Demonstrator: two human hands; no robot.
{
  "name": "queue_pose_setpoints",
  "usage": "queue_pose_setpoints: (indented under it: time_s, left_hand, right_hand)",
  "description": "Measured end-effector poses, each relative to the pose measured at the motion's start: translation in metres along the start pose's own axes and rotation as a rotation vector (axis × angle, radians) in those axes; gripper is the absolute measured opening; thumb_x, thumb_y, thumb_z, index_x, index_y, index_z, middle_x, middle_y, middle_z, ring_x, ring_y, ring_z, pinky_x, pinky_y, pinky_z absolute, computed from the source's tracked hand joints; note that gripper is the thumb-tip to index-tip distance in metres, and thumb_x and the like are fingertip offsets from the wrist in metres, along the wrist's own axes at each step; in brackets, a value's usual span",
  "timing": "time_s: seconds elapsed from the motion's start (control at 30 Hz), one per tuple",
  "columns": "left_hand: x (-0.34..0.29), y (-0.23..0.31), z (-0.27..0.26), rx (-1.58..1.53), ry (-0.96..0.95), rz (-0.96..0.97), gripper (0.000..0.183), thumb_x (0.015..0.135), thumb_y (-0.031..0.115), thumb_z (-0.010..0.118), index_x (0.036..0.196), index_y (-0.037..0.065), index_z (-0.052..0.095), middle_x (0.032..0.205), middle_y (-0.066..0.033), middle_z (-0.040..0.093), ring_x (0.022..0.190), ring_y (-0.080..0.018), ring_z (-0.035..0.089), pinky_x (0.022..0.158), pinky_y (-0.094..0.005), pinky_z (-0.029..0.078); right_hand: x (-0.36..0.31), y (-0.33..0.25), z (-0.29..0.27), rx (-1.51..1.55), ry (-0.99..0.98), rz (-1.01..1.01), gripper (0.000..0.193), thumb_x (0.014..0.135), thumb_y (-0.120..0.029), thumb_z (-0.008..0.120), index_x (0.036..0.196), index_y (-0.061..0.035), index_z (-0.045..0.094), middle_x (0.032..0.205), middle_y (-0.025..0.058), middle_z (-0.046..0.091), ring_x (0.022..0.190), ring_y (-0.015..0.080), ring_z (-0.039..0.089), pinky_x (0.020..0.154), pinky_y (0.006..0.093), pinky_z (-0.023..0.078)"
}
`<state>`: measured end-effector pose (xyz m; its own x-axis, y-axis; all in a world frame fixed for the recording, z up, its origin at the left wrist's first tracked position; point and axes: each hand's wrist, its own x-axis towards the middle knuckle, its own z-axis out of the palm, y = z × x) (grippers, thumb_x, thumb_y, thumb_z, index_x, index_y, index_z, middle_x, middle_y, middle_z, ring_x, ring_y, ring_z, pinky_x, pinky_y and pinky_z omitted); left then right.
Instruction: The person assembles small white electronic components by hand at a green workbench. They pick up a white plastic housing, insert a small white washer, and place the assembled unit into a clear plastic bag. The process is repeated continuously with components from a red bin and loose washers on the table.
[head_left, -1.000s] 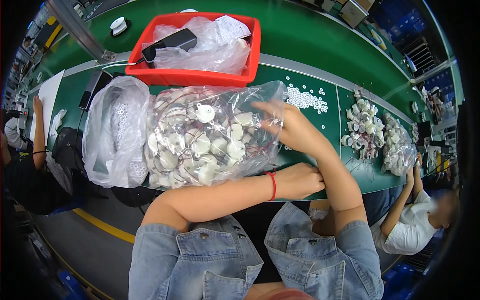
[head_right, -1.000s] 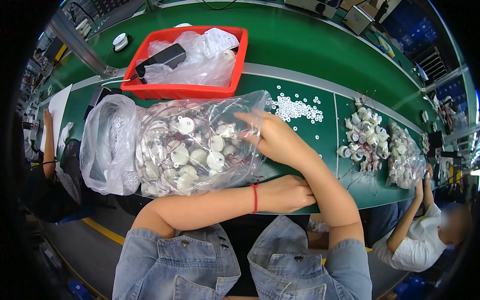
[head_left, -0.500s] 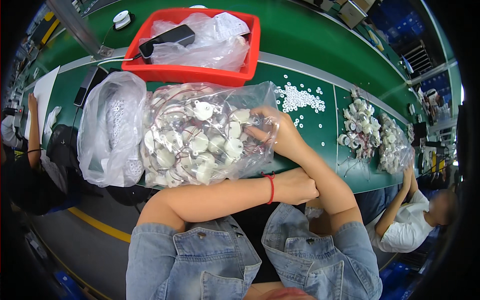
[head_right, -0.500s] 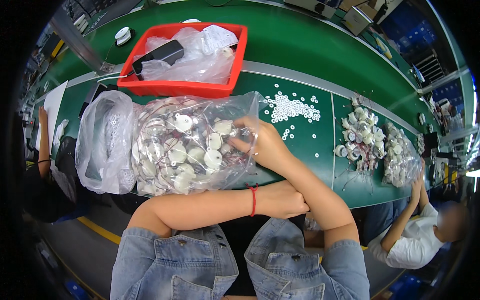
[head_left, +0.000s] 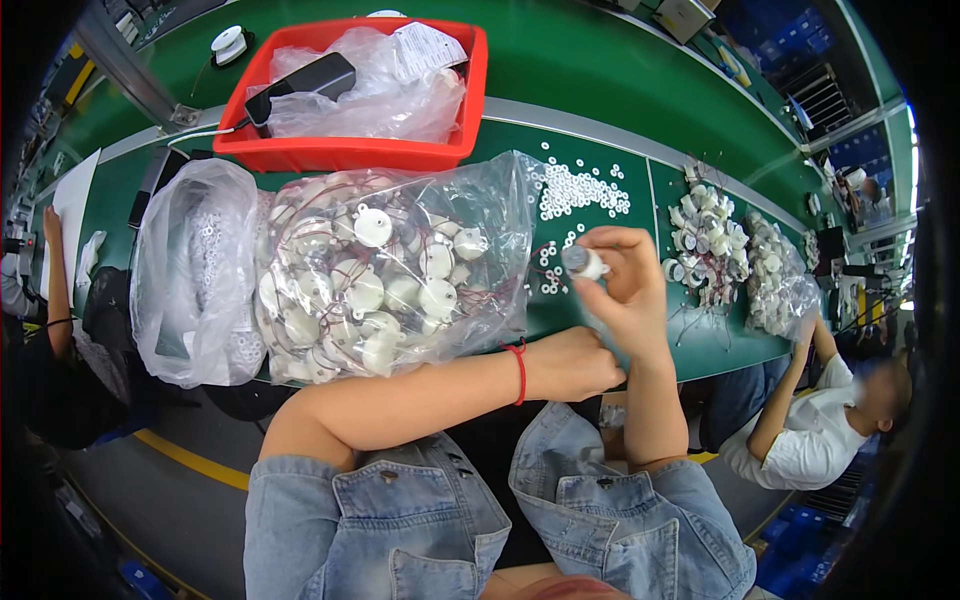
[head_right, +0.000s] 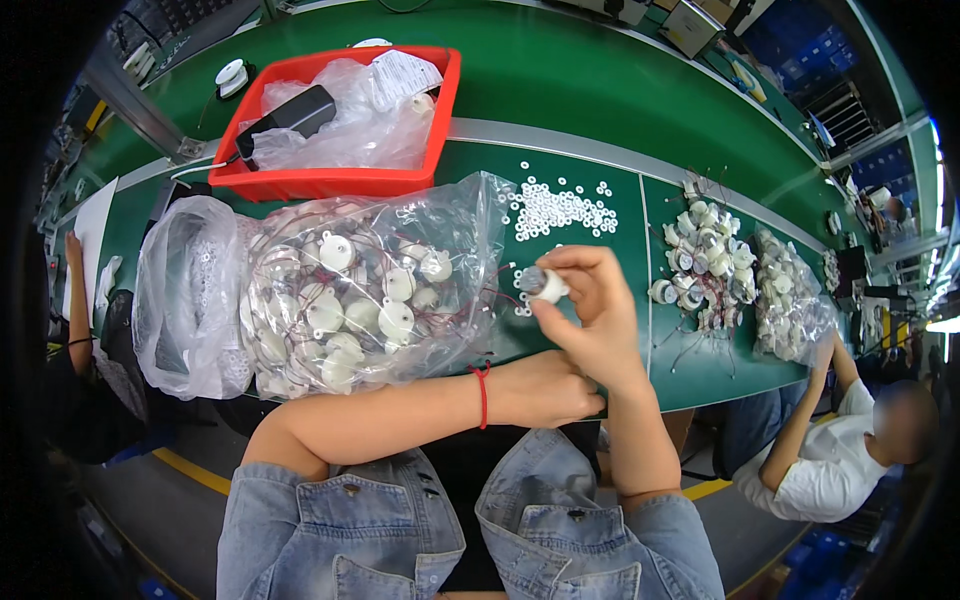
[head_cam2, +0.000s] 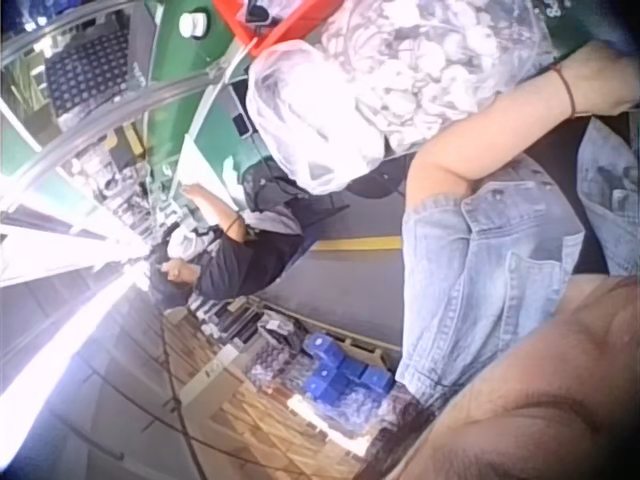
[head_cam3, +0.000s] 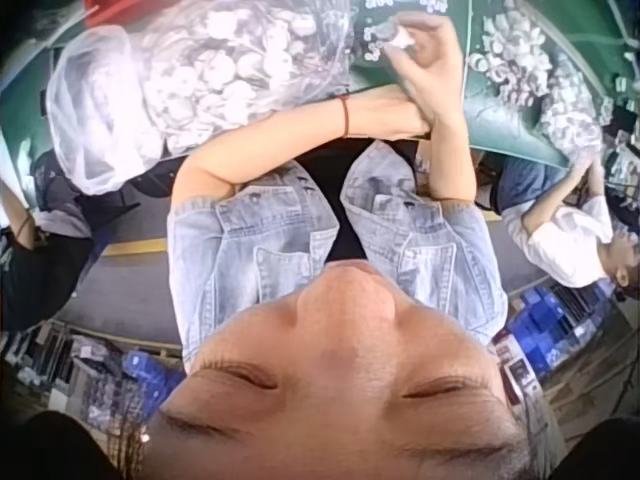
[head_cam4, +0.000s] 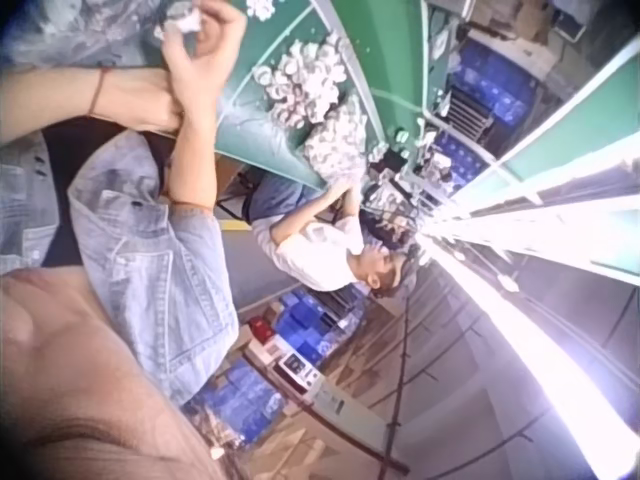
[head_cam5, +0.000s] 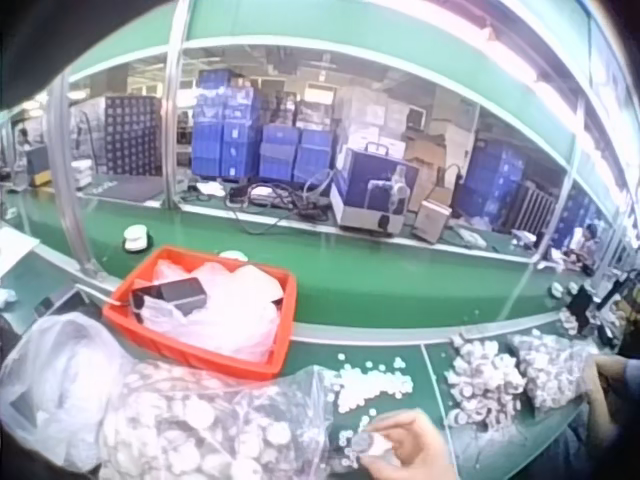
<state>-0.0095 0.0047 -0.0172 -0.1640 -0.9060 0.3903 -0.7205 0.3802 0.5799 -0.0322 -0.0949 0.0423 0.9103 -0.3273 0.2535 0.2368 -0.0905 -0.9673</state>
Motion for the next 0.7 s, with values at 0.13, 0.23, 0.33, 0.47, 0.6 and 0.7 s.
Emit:
queue_pose_setpoints:
  time_s: [0.13, 0.23, 0.33, 0.47, 0.6, 0.7]
  left_hand:
    - [0.001, 0.003, -0.003, 0.069, -0.029, -0.009, 0.011, 0.078, 0.014, 0.061, 0.069, 0.007, 0.057, 0.063, -0.0072, 0.061, 0.064, -0.0266, 0.064, 0.067, -0.0380, 0.049]
    - [0.001, 0.002, -0.004, 0.089, -0.007, 0.011, 0.009, 0.078, 0.015, 0.061, 0.073, 0.008, 0.059, 0.065, -0.0073, 0.062, 0.065, -0.0247, 0.064, 0.065, -0.0378, 0.049]
    - [0.001, 0.006, -0.009, 0.080, 0.117, -0.072, 0.014, 0.083, 0.017, 0.062, 0.073, 0.007, 0.059, 0.070, -0.0074, 0.064, 0.066, -0.0259, 0.065, 0.063, -0.0394, 0.049]
    - [0.010, 0.013, -0.026, -0.224, 0.392, -0.369, 0.019, 0.090, 0.021, 0.063, 0.091, 0.005, 0.054, 0.074, -0.0078, 0.065, 0.068, -0.0249, 0.066, 0.059, -0.0371, 0.051]
    - [0.014, 0.014, -0.031, -0.707, 0.474, -0.565, 0.033, 0.091, 0.017, 0.064, 0.110, 0.002, 0.041, 0.085, -0.0117, 0.065, 0.069, -0.0207, 0.067, 0.057, -0.0336, 0.052]
    - [0.015, 0.013, -0.020, -0.991, 0.519, -0.568, 0.038, 0.092, 0.009, 0.062, 0.116, 0.000, 0.035, 0.099, -0.0154, 0.064, 0.077, -0.0197, 0.068, 0.062, -0.0312, 0.054]
  right_hand:
    - [-0.004, -0.007, -0.038, 0.716, -0.149, 0.369, 0.033, 0.090, -0.017, 0.064, 0.114, -0.0002, 0.051, 0.113, 0.0173, 0.056, 0.097, 0.0227, 0.059, 0.073, 0.0251, 0.047]
    - [-0.007, -0.008, -0.055, 0.889, 0.005, 0.354, 0.036, 0.093, -0.023, 0.061, 0.117, 0.0021, 0.050, 0.115, 0.0193, 0.056, 0.091, 0.0207, 0.055, 0.073, 0.0252, 0.046]
    - [-0.010, -0.006, -0.064, 0.915, 0.063, 0.330, 0.042, 0.096, -0.021, 0.057, 0.127, 0.0052, 0.048, 0.114, 0.0179, 0.057, 0.088, 0.0183, 0.054, 0.074, 0.0249, 0.046]
    - [-0.014, -0.010, -0.061, 0.531, 0.134, 0.327, 0.042, 0.093, -0.014, 0.062, 0.128, 0.0054, 0.051, 0.110, 0.0124, 0.060, 0.091, 0.0138, 0.057, 0.078, 0.0250, 0.047]
    - [-0.015, -0.007, -0.054, 0.191, 0.157, 0.295, 0.038, 0.088, -0.005, 0.066, 0.124, 0.0036, 0.056, 0.105, 0.0068, 0.062, 0.092, 0.0110, 0.059, 0.082, 0.0235, 0.047]
    - [-0.011, -0.001, -0.049, 0.017, 0.190, 0.229, 0.038, 0.088, -0.005, 0.066, 0.125, 0.0023, 0.056, 0.104, 0.0067, 0.062, 0.094, 0.0110, 0.059, 0.082, 0.0234, 0.047]
